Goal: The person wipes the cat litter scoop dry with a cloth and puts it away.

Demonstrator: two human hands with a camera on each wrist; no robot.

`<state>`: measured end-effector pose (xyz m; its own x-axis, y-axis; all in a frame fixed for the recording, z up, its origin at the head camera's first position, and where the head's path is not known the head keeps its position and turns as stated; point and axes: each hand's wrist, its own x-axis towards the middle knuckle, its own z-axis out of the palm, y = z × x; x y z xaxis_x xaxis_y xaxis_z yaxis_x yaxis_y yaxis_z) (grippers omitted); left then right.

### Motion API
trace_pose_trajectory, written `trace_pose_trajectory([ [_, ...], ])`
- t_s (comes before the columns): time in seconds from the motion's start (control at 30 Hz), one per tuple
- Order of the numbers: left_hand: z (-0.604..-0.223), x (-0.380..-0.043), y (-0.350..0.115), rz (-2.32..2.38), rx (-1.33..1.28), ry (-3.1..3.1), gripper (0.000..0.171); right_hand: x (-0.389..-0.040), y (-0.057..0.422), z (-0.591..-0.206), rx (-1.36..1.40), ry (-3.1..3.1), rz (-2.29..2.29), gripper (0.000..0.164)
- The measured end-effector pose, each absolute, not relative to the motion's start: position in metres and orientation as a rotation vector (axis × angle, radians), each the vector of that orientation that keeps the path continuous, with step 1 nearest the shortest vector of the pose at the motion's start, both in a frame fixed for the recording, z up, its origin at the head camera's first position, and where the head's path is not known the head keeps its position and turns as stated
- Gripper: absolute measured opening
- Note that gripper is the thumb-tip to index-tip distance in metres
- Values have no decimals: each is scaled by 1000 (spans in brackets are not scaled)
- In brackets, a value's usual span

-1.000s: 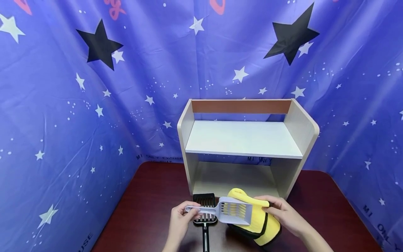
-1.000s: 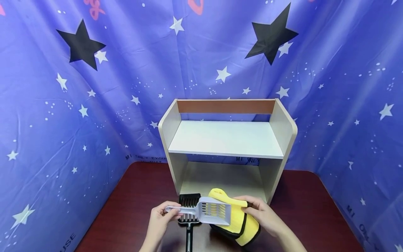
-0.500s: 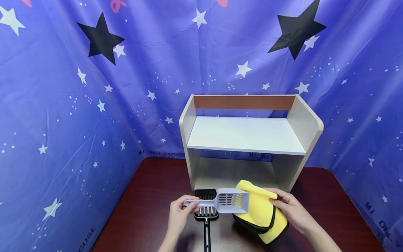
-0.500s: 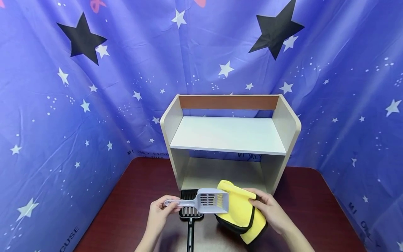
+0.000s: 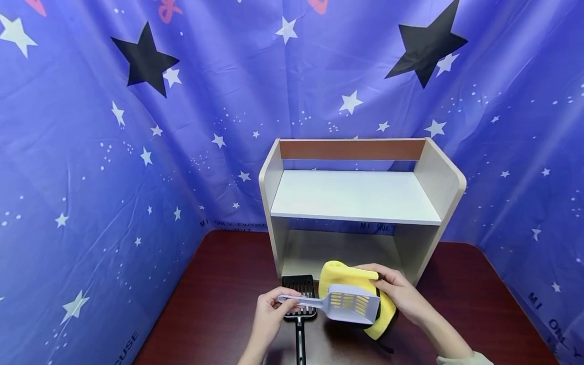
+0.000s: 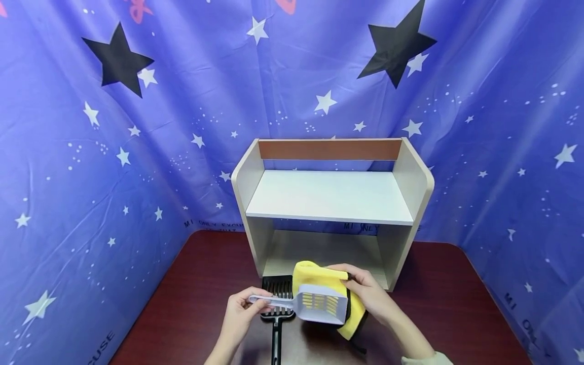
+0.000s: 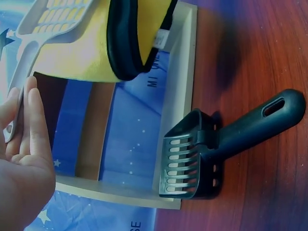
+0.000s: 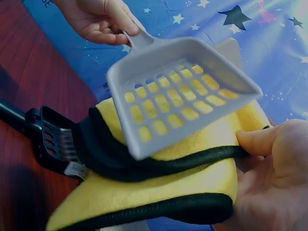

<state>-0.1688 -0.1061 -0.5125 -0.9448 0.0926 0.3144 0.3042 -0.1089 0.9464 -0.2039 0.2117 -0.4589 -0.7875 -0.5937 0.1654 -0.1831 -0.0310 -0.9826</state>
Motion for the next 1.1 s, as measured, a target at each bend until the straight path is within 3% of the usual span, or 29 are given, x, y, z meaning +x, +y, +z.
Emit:
trace_pose_trajectory([
  [0.5,-512,-169,-105,-2094,-411,-1949,14,-202,211,-456,-998,1996,-1792,32],
  [1.1,-510,-180,-118,-2119,-365,-1887,15,-194,240,-462,-905,1963,-1860,32],
])
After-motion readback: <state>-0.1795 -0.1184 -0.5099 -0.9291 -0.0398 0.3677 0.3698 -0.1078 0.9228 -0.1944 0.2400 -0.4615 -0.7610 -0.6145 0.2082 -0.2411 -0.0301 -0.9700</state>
